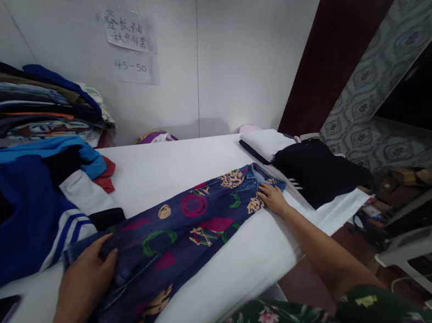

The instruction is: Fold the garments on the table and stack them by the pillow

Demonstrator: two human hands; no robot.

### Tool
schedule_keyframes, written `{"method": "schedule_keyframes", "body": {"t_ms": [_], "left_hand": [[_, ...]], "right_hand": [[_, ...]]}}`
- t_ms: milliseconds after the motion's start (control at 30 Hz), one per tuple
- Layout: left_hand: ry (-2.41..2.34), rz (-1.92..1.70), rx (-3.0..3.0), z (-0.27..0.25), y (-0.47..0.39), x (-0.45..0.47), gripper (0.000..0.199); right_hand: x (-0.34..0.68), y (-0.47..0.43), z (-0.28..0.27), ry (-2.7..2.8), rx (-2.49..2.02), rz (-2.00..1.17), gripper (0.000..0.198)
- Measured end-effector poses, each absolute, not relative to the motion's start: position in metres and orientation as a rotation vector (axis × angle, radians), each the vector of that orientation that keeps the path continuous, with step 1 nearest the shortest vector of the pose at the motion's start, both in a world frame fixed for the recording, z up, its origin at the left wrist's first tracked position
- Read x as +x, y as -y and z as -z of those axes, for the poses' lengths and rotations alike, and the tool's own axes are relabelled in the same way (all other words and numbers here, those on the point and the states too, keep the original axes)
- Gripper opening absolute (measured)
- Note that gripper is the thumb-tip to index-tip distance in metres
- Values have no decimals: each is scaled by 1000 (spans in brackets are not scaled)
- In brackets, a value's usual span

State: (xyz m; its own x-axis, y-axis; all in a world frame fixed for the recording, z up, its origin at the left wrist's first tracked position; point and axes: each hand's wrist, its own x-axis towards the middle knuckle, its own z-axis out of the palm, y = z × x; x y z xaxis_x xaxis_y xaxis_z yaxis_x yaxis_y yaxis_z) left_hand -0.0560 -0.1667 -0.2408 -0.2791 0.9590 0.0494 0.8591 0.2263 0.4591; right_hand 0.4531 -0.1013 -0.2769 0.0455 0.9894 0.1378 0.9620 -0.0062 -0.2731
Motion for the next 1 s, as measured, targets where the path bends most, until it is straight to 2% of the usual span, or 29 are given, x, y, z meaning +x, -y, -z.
{"method": "schedule_keyframes", "body": {"t_ms": [267,433,633,833,1000], "left_hand": [[-2287,-484,1692,238,169,-51,53],[-2266,-522,1684,233,174,-47,52],[-2235,-684,1653,238,178,-46,51],[-2157,-971,1546,239,183,-49,47],[-2462,-1143,1360,232,192,-70,41]], "right_hand": [[426,101,267,1997,-1997,-131,44],[351,108,249,2225,-1524,-261,48],[256,117,225,2449,-1136,-390,52],[217,124,257,2709,-1185,-390,58],[219,126,269,2728,-1168,-282,58]]}}
